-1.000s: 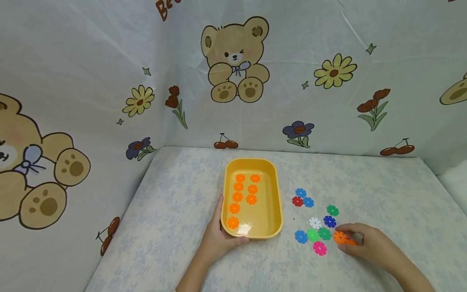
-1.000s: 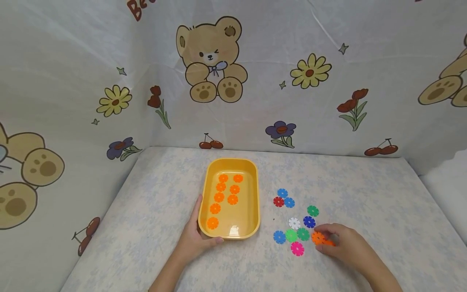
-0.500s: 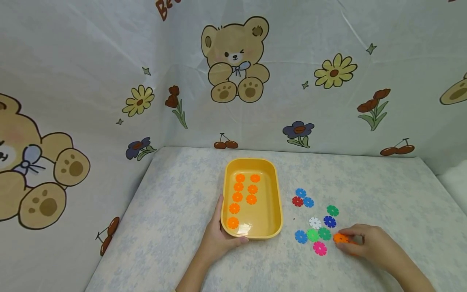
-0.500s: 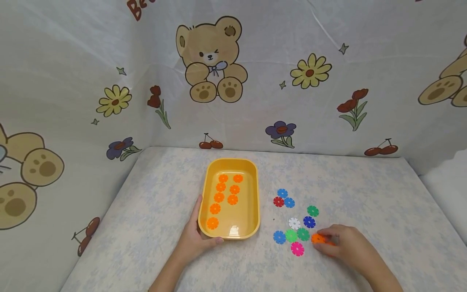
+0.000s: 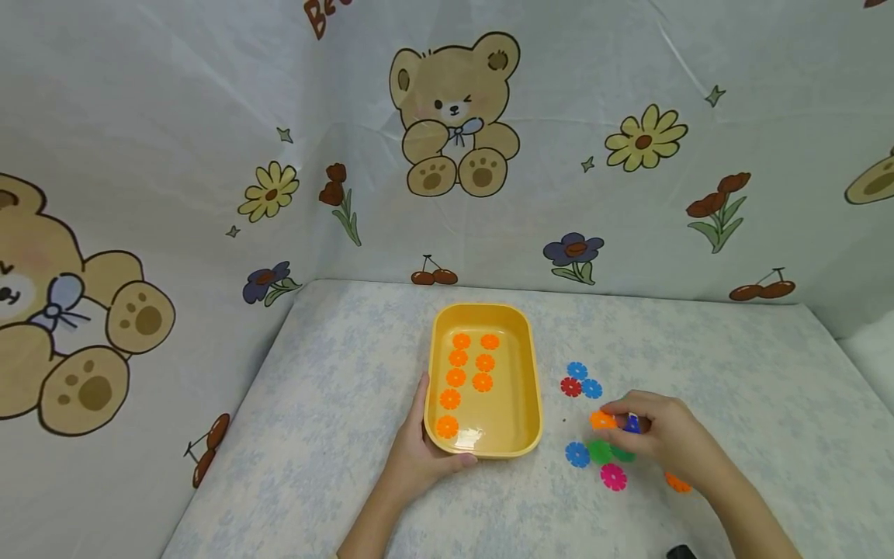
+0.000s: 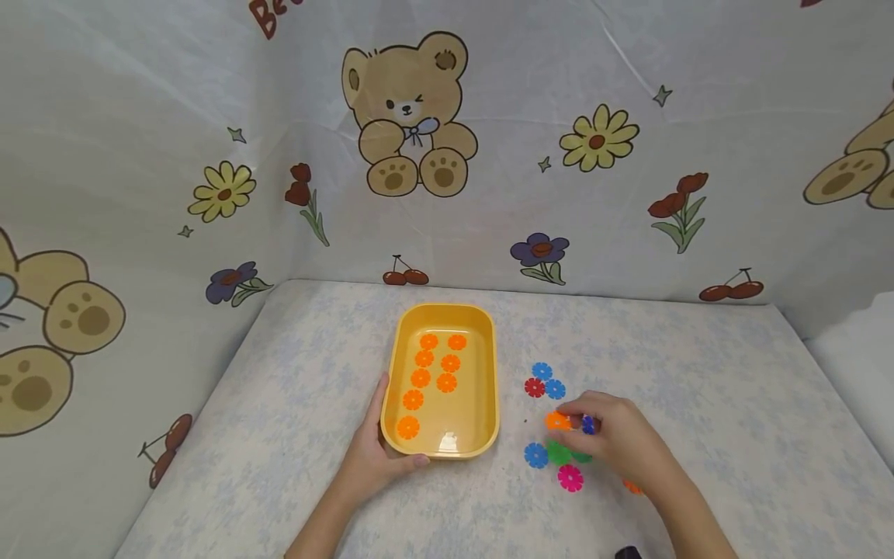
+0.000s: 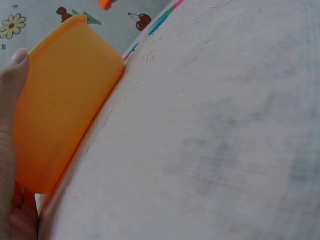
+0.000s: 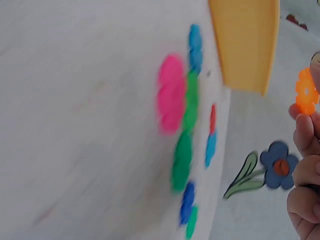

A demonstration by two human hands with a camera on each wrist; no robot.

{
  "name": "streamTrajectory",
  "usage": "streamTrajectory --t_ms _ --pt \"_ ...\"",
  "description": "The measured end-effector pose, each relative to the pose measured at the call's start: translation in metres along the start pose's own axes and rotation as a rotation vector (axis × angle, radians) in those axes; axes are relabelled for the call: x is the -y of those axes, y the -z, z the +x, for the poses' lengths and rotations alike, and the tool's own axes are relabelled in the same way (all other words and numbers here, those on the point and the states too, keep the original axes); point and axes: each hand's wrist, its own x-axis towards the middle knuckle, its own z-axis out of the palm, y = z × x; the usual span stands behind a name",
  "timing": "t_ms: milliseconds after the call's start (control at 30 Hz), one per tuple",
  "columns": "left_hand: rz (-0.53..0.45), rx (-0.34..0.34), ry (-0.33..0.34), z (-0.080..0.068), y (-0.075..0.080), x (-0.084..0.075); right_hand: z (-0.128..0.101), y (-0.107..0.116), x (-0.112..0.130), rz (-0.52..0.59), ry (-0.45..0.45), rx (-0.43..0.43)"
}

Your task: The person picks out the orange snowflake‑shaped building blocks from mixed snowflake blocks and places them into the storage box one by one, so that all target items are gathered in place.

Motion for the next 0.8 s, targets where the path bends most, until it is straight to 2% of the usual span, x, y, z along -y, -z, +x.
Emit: streamTrajectory --t_ms 200,367,567,800 --pt "-0.011 0.01 -0.007 0.0 0.0 0.0 0.036 -0.014 0.033 0.056 0.129 -0.004" --pt "-0.023 0.028 -0.024 0.001 0.001 0.002 0.061 -0.029 0.06 0.053 0.153 0.064" --pt "-0.04 0.046 -0.034 0.001 0.001 0.002 0.084 -0.052 0.086 -0.097 0.154 0.153" --pt "0.009 0.017 0.005 0.0 0.001 0.001 0.097 -0.077 0.096 -0.264 0.242 0.193"
